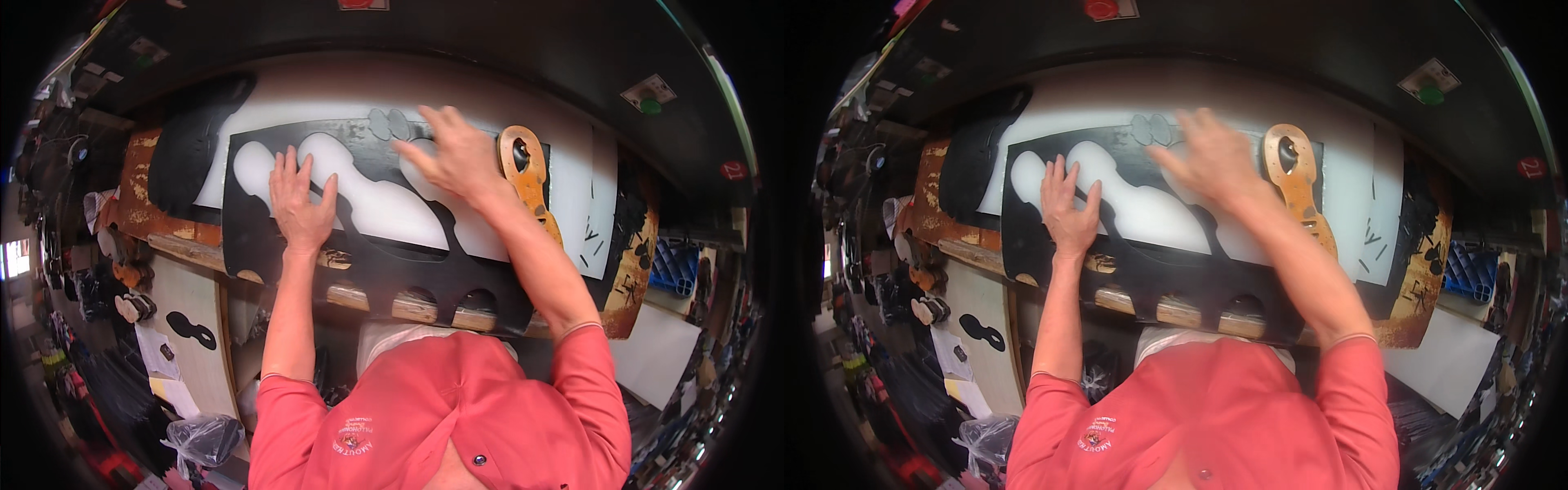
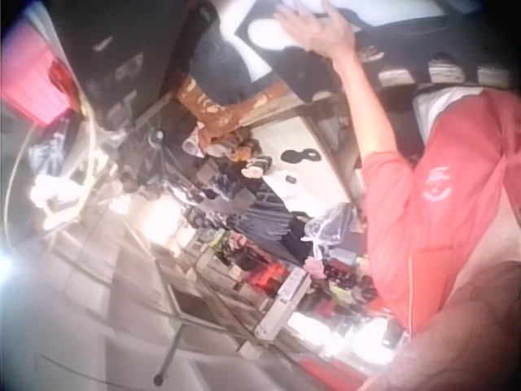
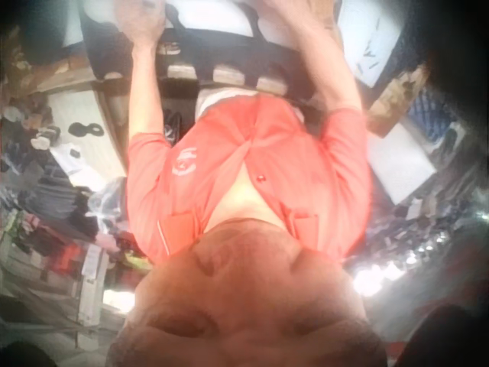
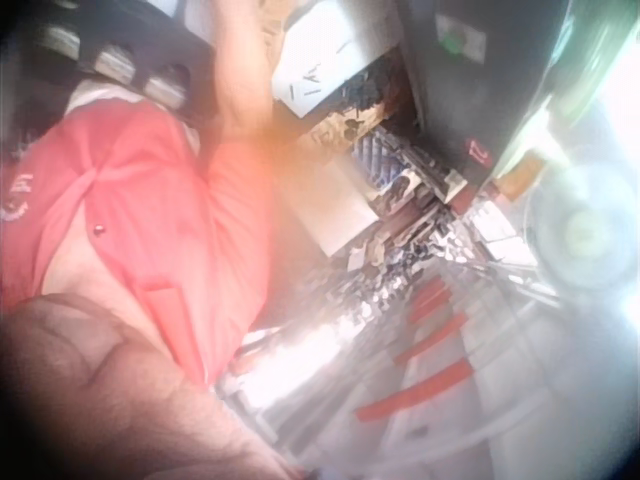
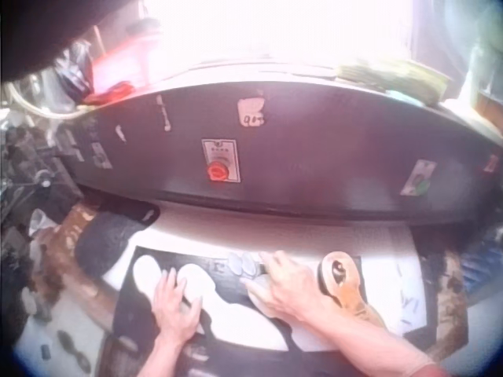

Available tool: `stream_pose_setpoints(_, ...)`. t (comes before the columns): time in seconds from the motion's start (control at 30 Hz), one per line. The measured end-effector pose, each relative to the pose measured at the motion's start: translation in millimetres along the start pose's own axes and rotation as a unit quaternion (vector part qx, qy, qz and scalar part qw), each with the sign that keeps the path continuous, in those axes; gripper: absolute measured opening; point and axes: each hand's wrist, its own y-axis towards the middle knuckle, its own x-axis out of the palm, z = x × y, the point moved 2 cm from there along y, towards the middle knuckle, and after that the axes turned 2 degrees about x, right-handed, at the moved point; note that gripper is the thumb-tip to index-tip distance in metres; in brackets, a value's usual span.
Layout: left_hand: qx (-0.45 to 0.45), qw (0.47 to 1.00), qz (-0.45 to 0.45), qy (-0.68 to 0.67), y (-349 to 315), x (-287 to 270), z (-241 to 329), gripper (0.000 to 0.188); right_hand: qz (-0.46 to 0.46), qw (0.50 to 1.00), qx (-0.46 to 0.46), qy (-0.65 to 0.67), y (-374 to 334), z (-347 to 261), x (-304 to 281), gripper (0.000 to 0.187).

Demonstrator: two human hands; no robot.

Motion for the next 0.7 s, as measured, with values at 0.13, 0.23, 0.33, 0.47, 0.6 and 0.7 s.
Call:
stream_pose_setpoints(0.13,-0.002,1.0,-0.009,-0.02,0.8,5.1,-2.9,0.051,-0.131,0.989,0.059,-0.024,26.8,-28.0,44.8,0.068)
stream_pose_setpoints(0.23,-0.002,1.0,-0.008,-0.014,-1.5,9.0,-8.9,0.049,-0.052,0.998,0.018,0.009,29.4,-24.1,57.5,0.054)
stream_pose_setpoints(0.33,0.02,1.0,0.013,-0.02,-2.2,14.1,-12.6,0.045,-0.064,0.995,0.04,0.071,30.8,-11.6,69.9,0.032)
stream_pose_setpoints(0.47,0.009,1.0,-0.018,0.006,-0.8,19.8,-9.1,0.046,-0.122,0.982,0.099,0.104,35.0,6.2,60.5,0.019)
stream_pose_setpoints(0.6,0.004,1.0,-0.024,0.004,1.2,17.9,-7.4,0.046,0.041,0.967,0.123,0.219,23.5,41.6,-2.1,0.019)
stream_pose_setpoints(0.7,0.01,1.0,-0.016,0.009,1.6,16.1,-9.7,0.045,0.134,0.953,0.17,0.211,-18.2,100.4,-82.1,0.026)
